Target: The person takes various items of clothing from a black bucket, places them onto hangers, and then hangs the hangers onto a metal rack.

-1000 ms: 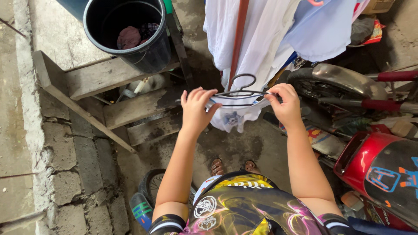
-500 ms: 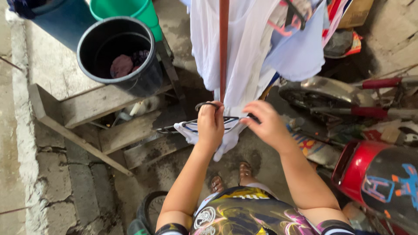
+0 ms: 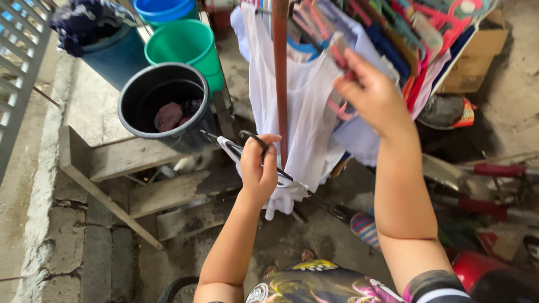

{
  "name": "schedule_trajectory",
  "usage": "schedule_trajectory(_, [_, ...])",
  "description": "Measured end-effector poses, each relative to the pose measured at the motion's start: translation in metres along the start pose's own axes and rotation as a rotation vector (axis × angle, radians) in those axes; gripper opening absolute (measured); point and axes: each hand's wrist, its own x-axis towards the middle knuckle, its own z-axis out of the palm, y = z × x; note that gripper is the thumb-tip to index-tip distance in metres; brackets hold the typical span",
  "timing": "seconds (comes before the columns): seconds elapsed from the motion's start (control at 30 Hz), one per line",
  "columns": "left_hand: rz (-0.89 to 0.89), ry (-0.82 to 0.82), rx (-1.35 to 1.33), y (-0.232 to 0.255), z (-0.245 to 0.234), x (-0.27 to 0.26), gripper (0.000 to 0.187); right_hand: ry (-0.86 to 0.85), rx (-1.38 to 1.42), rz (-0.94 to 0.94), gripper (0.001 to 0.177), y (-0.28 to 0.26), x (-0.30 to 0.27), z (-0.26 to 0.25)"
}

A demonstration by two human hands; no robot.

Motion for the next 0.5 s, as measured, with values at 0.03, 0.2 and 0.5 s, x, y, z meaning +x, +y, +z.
schedule_trajectory(0.03, [-0.040, 0.009, -0.008, 0.001, 0.003, 0.005, 0.021, -0.024, -0.099, 0.006, 0.067, 0.005, 0.008, 0.002])
schedule_trajectory(0.2, [0.003, 0.054, -0.024, 0.003, 0.020, 0.030, 0.022, -0.112, -0.484, -0.200, 0.066, 0.002, 0.038, 0.009])
schedule_trajectory(0.5, [-0.036, 0.065, -0.020, 0.007, 0.035, 0.043, 0.020, -0.006, -0.903, -0.019, 0.034, -0.014, 0.071, 0.033])
